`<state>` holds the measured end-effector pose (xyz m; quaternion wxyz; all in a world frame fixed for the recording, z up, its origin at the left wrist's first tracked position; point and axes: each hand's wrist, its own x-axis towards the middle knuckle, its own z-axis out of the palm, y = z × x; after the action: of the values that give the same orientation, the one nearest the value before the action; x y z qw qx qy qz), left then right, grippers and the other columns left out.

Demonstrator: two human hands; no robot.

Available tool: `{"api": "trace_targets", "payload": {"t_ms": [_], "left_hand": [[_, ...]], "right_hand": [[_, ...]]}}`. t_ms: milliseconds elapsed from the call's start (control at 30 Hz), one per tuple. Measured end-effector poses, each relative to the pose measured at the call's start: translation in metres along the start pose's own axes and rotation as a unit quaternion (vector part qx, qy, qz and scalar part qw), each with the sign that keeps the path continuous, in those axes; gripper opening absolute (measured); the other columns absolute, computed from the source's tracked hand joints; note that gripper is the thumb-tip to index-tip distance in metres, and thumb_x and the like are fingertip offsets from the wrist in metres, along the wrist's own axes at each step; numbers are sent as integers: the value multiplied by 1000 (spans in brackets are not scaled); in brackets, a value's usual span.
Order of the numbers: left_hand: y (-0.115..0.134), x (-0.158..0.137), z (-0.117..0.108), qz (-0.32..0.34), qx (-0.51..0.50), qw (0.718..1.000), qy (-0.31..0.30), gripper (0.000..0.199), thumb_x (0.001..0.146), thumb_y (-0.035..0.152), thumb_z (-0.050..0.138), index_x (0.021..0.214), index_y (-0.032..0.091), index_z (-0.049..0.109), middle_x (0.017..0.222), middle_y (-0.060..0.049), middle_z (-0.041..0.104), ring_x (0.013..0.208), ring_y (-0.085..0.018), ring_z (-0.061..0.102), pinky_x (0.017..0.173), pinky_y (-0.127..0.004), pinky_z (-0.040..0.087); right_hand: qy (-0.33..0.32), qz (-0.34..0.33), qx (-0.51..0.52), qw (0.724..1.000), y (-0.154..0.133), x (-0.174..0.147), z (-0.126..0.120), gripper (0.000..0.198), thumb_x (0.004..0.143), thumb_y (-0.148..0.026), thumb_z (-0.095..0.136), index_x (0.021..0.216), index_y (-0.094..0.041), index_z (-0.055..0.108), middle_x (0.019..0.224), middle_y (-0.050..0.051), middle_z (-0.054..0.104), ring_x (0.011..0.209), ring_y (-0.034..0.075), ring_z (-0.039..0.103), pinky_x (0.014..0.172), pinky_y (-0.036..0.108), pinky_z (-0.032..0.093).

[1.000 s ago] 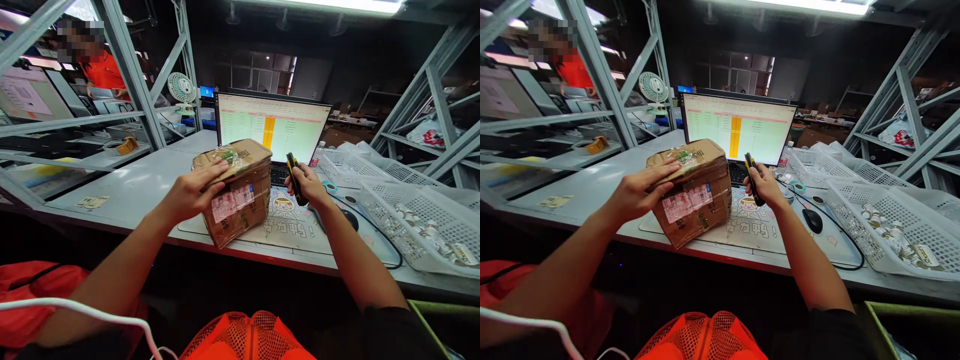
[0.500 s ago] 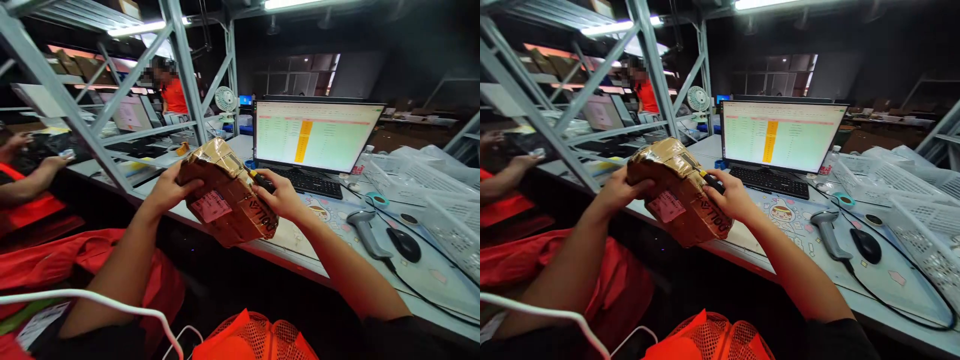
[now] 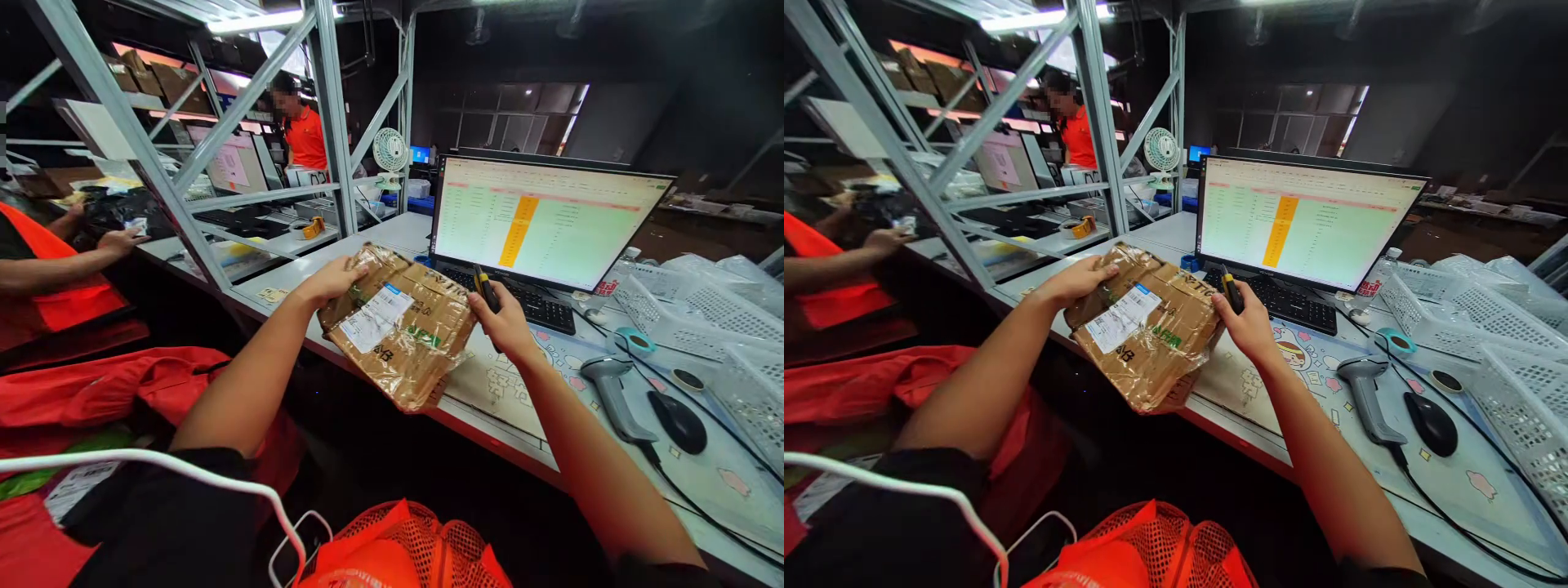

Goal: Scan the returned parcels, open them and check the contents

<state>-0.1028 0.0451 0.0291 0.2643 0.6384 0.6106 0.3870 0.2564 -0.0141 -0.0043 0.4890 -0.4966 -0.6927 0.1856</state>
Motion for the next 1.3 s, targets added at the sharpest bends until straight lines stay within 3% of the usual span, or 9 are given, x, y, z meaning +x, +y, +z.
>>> {"api": "trace_targets", "payload": {"t_ms": [133,233,333,433,567,733,967,1133,1300], "left_hand": [[9,-10,12,-27,-40,976,-214,95,77,54,81,159,25,43,129,-14,73,107,-32,74,78,-34,60],[4,-30,28,35,-11,967,-253,115,77,55,80,170,24,20,132,-17,72,117,-34,71,90,-37,59],[-8,-42,42,73,50,974,-207,100,83,54,70,168,21,29,134,-19,71,119,-34,71,97,-40,56],[-19,-45,51,95,61,980,-165,78,88,51,59,158,19,48,133,-16,71,117,-32,70,97,-39,55],[-26,-49,58,113,84,985,-103,65,91,44,49,150,19,61,108,-8,77,88,-23,69,89,-35,53],[-27,-49,63,122,93,985,-74,63,92,38,47,147,14,66,87,-5,75,65,-17,56,72,-29,48],[-30,-53,66,140,137,979,-64,58,95,27,44,148,16,64,93,-7,79,69,-19,62,76,-28,49],[-28,-62,70,110,185,976,-43,55,97,25,46,148,27,65,94,-7,80,77,-23,69,78,-29,48],[-25,-66,70,88,224,970,-39,56,98,25,46,151,32,62,101,-7,81,85,-26,73,83,-31,49]], "right_hand": [[10,61,-94,994,46,-10,-2,66,84,-65,67,129,-17,66,108,12,78,98,30,71,92,45,53],[-8,99,-157,983,77,-11,-3,59,89,-53,61,131,-12,67,113,17,78,104,33,71,95,47,53],[0,58,-207,977,81,-3,-9,55,94,-47,53,132,-10,68,124,22,74,115,34,69,102,49,51],[-24,-16,-237,971,51,8,-18,53,98,-42,51,140,-14,63,121,19,75,109,33,71,99,48,52],[-199,-28,-257,945,-15,18,-14,48,101,-36,53,146,-20,56,99,11,78,78,24,69,78,37,53],[-368,-102,-350,855,-66,20,36,37,102,-27,56,137,-23,68,110,12,78,88,23,70,79,34,51],[-413,-97,-442,791,-98,10,91,39,96,-5,51,126,-15,74,124,18,75,108,29,74,88,38,57],[-444,-87,-487,747,-110,4,64,44,91,0,51,125,-15,75,115,17,77,103,29,74,82,38,58],[-474,-5,-536,698,-98,-22,-9,39,83,2,55,106,-19,78,97,11,76,82,25,72,66,34,50]]}}
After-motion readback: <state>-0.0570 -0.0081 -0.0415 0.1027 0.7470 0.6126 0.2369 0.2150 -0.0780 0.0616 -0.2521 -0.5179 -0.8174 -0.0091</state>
